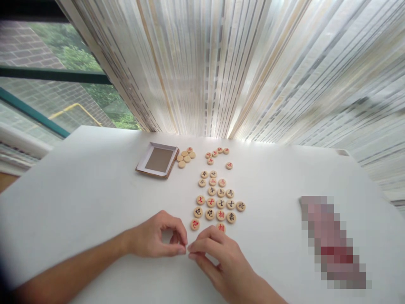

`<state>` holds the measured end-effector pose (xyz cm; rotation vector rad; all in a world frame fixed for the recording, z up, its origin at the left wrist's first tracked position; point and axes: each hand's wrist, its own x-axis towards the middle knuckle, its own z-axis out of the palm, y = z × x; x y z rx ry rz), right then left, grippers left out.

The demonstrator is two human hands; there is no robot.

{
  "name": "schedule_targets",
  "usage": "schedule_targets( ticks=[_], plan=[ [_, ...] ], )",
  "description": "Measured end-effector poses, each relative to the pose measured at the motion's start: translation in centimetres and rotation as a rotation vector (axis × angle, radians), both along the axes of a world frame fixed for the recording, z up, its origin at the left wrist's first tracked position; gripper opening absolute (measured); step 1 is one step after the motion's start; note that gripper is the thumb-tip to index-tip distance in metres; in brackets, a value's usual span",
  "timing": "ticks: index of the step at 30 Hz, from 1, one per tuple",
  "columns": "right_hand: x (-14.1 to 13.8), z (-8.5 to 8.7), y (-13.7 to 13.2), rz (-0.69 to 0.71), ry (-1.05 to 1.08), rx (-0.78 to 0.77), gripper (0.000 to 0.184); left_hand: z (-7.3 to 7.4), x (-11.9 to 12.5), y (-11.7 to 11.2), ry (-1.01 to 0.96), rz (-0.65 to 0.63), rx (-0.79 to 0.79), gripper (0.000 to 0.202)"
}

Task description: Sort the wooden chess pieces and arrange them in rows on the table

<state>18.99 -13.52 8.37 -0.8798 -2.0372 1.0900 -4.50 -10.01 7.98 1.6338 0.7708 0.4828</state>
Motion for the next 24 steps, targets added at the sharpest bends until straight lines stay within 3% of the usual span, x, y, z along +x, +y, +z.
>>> schedule_targets(
  ticks=[9, 11, 13, 16, 20, 24],
  plan=[
    [0.2, 0.2, -0.1, 0.008, -0.017, -0.021, 0.022, -0.4, 0.1, -0.3, 0.005, -0.002, 0.105, 0.019],
    [0.1, 0.4, -0.1, -0.014, -0.029, 0.000, 0.020, -0.7, 0.1, -0.1, 0.023, 0.068, 0.281, 0.015],
    [0.1, 0.5, 0.0, -0.050, -0.028, 0.021, 0.019, -1.0, 0.1, 0.2, 0.081, 0.114, 0.564, 0.015],
    [0.2, 0.5, 0.1, -0.086, -0.015, 0.039, 0.020, -1.2, -0.1, 0.7, 0.241, 0.035, 0.935, 0.022],
    [0.4, 0.2, 0.2, -0.102, -0.003, 0.047, 0.023, -1.0, -0.6, 1.2, 0.345, -0.079, 1.059, 0.017],
    [0.4, -0.2, 0.2, -0.119, 0.023, 0.031, 0.028, -0.9, -1.2, 1.8, 0.327, -0.053, 1.084, 0.012]
  ],
)
